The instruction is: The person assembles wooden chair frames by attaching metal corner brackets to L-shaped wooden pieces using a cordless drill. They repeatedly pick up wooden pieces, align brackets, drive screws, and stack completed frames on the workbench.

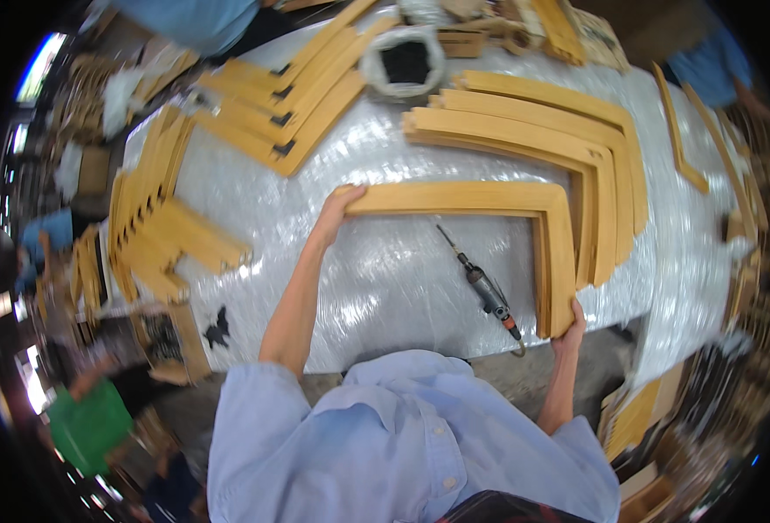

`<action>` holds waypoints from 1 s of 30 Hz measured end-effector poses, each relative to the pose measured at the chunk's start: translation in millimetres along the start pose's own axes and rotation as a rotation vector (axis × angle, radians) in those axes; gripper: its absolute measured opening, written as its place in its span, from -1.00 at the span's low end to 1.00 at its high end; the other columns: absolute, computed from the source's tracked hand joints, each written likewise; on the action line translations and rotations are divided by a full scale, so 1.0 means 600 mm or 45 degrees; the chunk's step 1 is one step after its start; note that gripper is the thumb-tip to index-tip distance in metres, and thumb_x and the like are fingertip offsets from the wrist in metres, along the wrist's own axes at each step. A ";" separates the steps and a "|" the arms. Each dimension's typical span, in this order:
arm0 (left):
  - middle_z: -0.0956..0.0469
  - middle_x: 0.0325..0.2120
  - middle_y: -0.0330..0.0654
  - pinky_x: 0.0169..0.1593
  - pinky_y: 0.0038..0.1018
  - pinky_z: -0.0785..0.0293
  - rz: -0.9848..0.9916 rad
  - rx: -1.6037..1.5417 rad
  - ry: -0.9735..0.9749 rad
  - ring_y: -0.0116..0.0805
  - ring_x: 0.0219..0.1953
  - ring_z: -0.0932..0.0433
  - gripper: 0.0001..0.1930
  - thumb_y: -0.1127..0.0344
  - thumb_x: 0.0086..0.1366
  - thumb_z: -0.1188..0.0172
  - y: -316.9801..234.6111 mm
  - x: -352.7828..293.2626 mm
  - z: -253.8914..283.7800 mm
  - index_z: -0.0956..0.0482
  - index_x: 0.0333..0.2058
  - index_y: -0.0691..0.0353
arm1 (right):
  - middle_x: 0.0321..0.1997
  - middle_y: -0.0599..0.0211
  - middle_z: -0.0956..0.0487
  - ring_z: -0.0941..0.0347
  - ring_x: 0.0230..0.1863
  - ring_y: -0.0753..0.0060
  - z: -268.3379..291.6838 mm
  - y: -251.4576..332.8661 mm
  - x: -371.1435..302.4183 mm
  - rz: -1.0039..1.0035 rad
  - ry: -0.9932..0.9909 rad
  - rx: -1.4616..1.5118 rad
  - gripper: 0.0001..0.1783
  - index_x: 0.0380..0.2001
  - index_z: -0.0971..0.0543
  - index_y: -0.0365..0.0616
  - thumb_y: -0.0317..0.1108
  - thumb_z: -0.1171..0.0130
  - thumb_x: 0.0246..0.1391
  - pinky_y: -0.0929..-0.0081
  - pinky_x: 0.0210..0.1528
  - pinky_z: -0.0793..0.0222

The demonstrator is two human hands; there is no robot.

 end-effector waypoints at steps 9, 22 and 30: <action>-0.26 0.20 0.23 0.27 0.05 -0.21 0.220 -0.078 0.090 0.13 0.22 -0.30 -0.06 -0.32 0.11 -0.25 -0.026 0.000 -0.002 -0.24 0.29 0.23 | 0.01 -0.03 -0.54 -0.57 -0.10 -0.02 -0.066 0.042 -0.062 -0.128 0.187 0.027 -0.29 0.20 -0.33 -0.23 0.03 -0.13 0.12 -0.04 -0.20 -0.59; -0.23 0.23 0.15 0.31 -0.02 -0.18 0.137 -0.485 -0.002 0.06 0.27 -0.22 -0.02 -0.24 0.02 -0.32 -0.029 -0.004 -0.021 -0.20 0.30 0.22 | 0.00 0.00 -0.54 -0.58 -0.16 0.06 -0.101 0.029 -0.096 0.019 0.248 0.053 -0.31 0.19 -0.32 -0.23 0.03 -0.11 0.14 0.16 -0.36 -0.61; -0.33 0.17 0.08 0.25 -0.08 -0.27 0.040 -0.597 -0.102 -0.02 0.22 -0.31 -0.13 -0.19 0.06 -0.30 -0.004 -0.072 0.016 -0.30 0.25 0.20 | 0.03 -0.01 -0.54 -0.58 -0.07 0.04 -0.084 -0.001 -0.134 0.090 0.301 0.146 -0.29 0.20 -0.31 -0.29 -0.03 -0.17 0.12 0.21 -0.14 -0.63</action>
Point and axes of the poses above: each hand's wrist, its own x-axis towards the middle knuckle, its own z-axis out of the back of the hand, y = z × x, the point moved 3 cm from there along x, towards the middle knuckle
